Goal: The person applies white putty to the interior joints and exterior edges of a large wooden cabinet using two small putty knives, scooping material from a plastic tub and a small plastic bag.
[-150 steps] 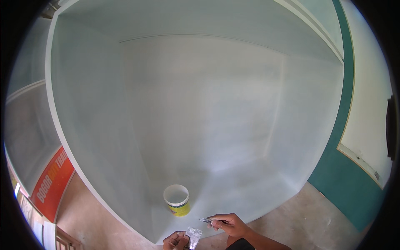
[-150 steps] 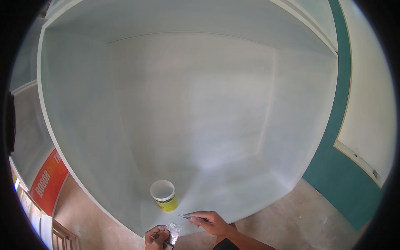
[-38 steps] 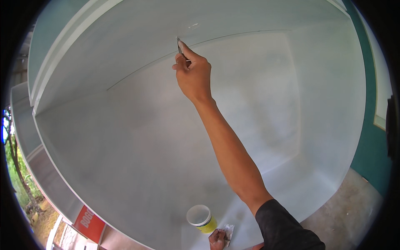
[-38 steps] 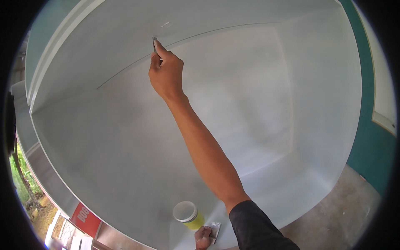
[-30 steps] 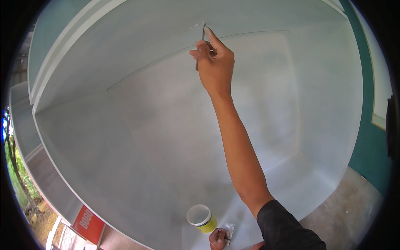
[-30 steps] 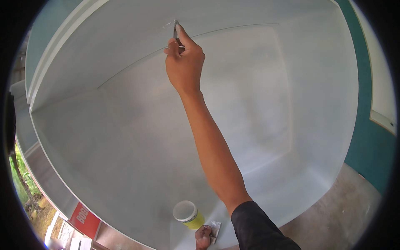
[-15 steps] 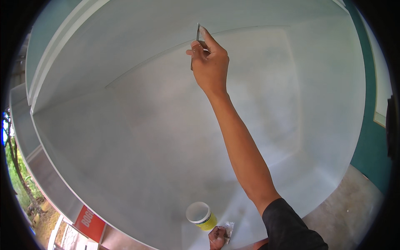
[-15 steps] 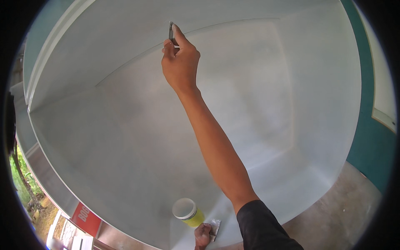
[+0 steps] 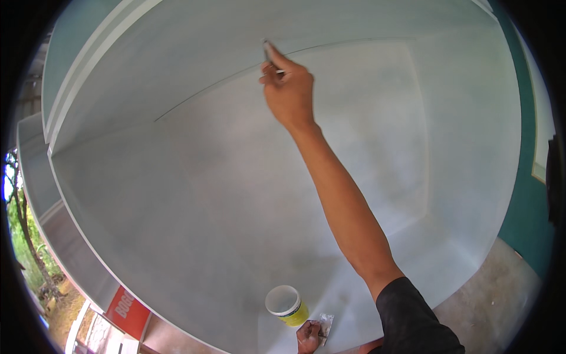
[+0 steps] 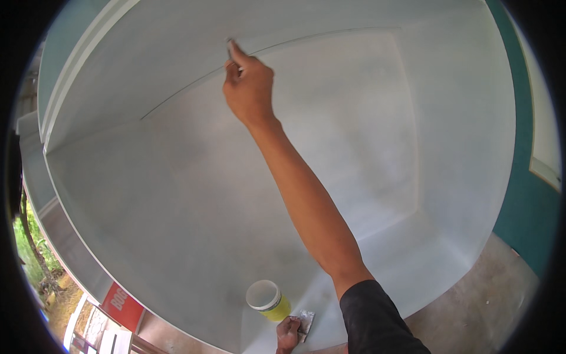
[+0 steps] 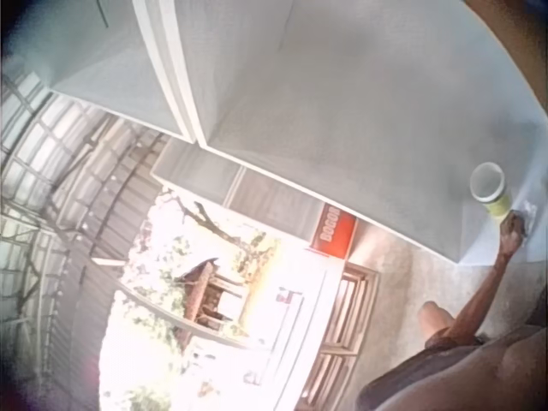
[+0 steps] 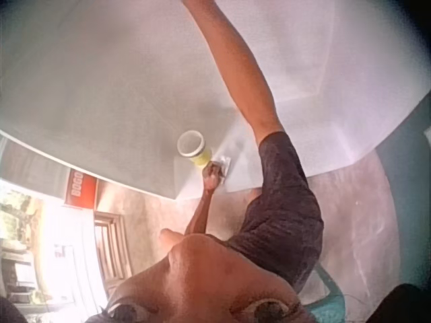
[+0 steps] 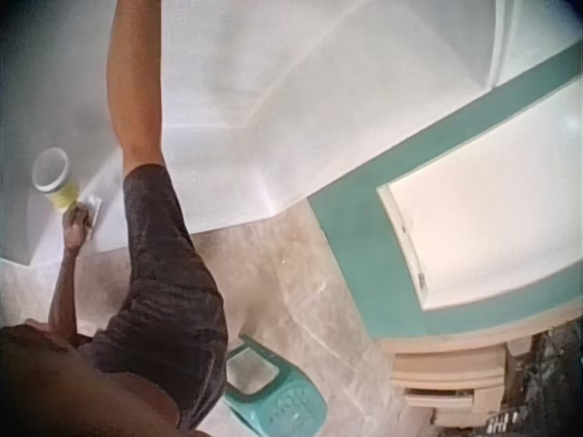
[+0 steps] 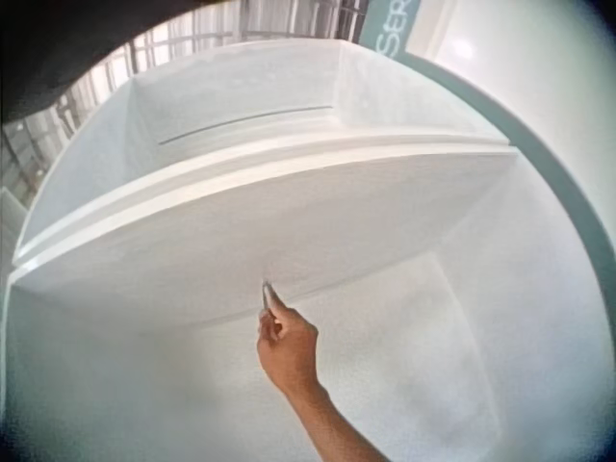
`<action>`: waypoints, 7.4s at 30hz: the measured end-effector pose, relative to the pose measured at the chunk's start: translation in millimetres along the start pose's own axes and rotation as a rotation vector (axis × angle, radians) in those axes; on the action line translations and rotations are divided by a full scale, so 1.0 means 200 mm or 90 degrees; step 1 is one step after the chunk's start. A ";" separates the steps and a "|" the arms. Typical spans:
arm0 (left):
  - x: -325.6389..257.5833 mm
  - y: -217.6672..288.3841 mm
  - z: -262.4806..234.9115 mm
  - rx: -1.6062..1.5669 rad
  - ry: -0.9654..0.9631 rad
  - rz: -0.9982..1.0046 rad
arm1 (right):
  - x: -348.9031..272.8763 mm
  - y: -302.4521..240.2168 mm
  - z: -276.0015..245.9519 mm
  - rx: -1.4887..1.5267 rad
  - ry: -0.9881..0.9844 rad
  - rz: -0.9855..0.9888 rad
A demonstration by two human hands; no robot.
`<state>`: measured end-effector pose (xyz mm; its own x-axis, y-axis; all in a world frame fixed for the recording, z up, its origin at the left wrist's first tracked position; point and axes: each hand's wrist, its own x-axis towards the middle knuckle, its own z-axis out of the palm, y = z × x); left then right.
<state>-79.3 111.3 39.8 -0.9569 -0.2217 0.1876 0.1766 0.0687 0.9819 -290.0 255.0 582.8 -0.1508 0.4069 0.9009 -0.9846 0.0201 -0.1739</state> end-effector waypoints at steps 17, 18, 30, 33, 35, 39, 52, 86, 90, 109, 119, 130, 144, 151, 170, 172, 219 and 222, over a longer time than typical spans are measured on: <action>0.03 -0.07 -0.06 0.052 0.013 -0.058 | -0.06 -0.02 0.10 0.206 0.163 0.004; 0.02 -0.05 -0.05 0.043 0.014 -0.064 | -0.06 -0.02 0.12 0.211 0.178 -0.014; 0.02 -0.16 -0.04 -0.007 0.007 -0.023 | -0.09 0.02 0.33 0.225 0.146 0.011; 0.01 -0.08 -0.04 0.021 -0.003 -0.028 | -0.19 0.03 0.24 0.195 0.084 0.106; 0.00 -0.08 -0.05 0.043 0.007 -0.042 | -0.20 -0.01 0.15 0.223 0.127 0.140; 0.01 -0.12 -0.05 -0.033 0.006 -0.056 | -0.06 -0.12 0.02 0.253 0.133 0.146; -0.01 -0.09 -0.04 -0.015 0.001 -0.030 | 0.00 -0.33 -0.02 0.554 0.075 0.237; -0.04 -0.07 -0.02 -0.009 -0.007 0.011 | 0.01 -0.19 -0.30 0.051 0.157 0.000; -0.04 -0.07 -0.02 0.009 0.009 -0.008 | 0.06 -0.21 -0.29 0.094 0.145 0.061; -0.06 -0.07 0.00 -0.004 0.001 0.002 | 0.06 -0.18 -0.20 -0.102 0.188 -0.184; -0.04 -0.19 -0.03 -0.052 -0.009 0.070 | -0.39 -0.01 -0.36 0.002 -0.015 0.082; -0.21 0.05 -0.02 -0.067 -0.006 -0.013 | -1.69 -0.38 -1.06 0.305 -0.161 0.813; -0.26 -0.03 -0.06 -0.100 -0.003 -0.020 | -2.46 -0.51 -1.79 -0.186 0.002 0.835; -0.20 -0.09 -0.03 -0.148 0.025 0.039 | -2.51 -0.45 -1.80 -0.216 -0.026 0.834; -0.20 -0.02 -0.05 0.031 0.037 -0.006 | -2.42 -0.51 -1.77 -0.265 -0.069 0.705; -0.22 -0.01 -0.06 0.021 0.035 -0.041 | -2.44 -0.49 -1.79 -0.314 -0.080 0.663; -1.09 0.21 -0.43 0.035 0.518 -0.249 | -2.68 -0.93 -2.33 -0.012 -0.075 0.748; -1.19 0.04 -0.41 -0.043 0.405 -0.334 | -2.68 -0.94 -2.24 -0.051 -0.133 0.719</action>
<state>168.1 84.6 5.4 -0.6094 -0.7180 -0.3362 -0.2243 -0.2505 0.9418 15.8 443.0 -46.0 -0.9624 0.0703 0.2623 -0.2712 -0.1991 -0.9417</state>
